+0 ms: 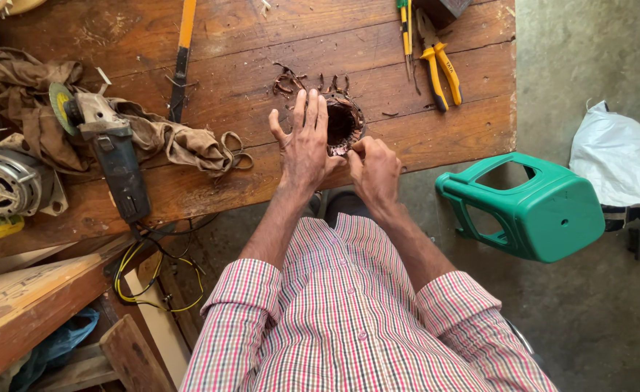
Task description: The person holds a cylindrical metal part on a workbench and grinds its rim with an angle grinder, producing sparks. They then set the grinder down and tear fibrous material off the part's rim and sides by hand, pulling pieces away and placing them on the bench.
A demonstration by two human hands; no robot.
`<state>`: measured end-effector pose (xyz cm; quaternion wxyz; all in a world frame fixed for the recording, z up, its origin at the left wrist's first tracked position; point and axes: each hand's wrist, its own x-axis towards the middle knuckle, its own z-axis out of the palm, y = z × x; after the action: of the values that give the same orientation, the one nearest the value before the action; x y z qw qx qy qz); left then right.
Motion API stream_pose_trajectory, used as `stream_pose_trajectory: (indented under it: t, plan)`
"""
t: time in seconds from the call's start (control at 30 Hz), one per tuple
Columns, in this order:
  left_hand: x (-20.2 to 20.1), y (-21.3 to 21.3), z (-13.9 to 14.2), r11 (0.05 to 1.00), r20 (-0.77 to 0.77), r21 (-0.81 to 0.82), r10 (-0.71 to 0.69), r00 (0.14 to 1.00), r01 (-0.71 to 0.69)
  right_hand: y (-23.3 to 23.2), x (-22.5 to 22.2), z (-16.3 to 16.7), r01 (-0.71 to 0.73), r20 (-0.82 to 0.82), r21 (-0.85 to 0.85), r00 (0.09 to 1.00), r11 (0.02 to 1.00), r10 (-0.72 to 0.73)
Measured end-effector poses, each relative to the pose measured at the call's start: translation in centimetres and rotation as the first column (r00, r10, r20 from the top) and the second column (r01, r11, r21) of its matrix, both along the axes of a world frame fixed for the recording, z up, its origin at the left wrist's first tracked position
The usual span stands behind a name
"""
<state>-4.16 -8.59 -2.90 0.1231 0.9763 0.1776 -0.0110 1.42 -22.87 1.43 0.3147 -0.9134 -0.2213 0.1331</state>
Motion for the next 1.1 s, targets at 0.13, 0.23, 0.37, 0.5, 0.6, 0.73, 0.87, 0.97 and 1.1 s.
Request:
stream_pose_trajectory:
  t: [0.13, 0.23, 0.37, 0.5, 0.6, 0.73, 0.87, 0.97, 1.1]
  plan:
    - [0.2, 0.1, -0.1, 1.0, 0.02, -0.017, -0.003, 1.0, 0.003, 0.5, -1.3, -0.4, 0.2, -0.131, 0.126, 0.974, 0.972, -0.183]
    - [0.1, 0.2, -0.3, 1.0, 0.029, 0.001, -0.009, 1.0, 0.009, 1.2, -2.8, -0.9, 0.317, -0.188, 0.201, 0.941, 0.927, -0.281]
    - [-0.1, 0.2, -0.4, 0.999, 0.048, 0.035, -0.012, 0.999, 0.01, 1.1, -2.7, -1.0, 0.328, -0.192, 0.261, 0.939, 0.908, -0.284]
    - [-0.1, 0.1, -0.5, 0.999, -0.003, -0.039, 0.001, 1.0, -0.001, -0.8, 0.7, -0.1, 0.032, -0.107, 0.111, 0.994, 0.993, -0.02]
    - [0.1, 0.3, -0.7, 0.999, -0.001, -0.048, -0.005, 1.0, 0.005, -0.6, 3.5, 0.4, -0.326, 0.252, -0.063, 0.909, 0.943, 0.331]
    - [0.3, 0.2, -0.9, 1.0, -0.001, 0.004, -0.014, 1.0, 0.014, 1.2, 5.3, 0.7, -0.578, 0.412, -0.314, 0.632, 0.753, 0.657]
    - [0.1, 0.1, -0.7, 0.998, 0.044, -0.06, 0.024, 0.999, -0.021, 1.4, 6.0, 1.2, -0.669, 0.339, -0.319, 0.581, 0.671, 0.74]
    - [-0.2, -0.1, -0.2, 1.0, 0.134, 0.002, 0.022, 0.991, -0.023, 0.5, 5.5, 1.6, -0.457, 0.075, 0.034, 0.888, 0.889, 0.454]
    - [0.0, 0.1, 0.1, 0.997, 0.028, -0.064, 0.054, 0.998, -0.052, 1.2, 4.2, 1.1, -0.182, -0.014, 0.035, 0.983, 0.983, 0.182]
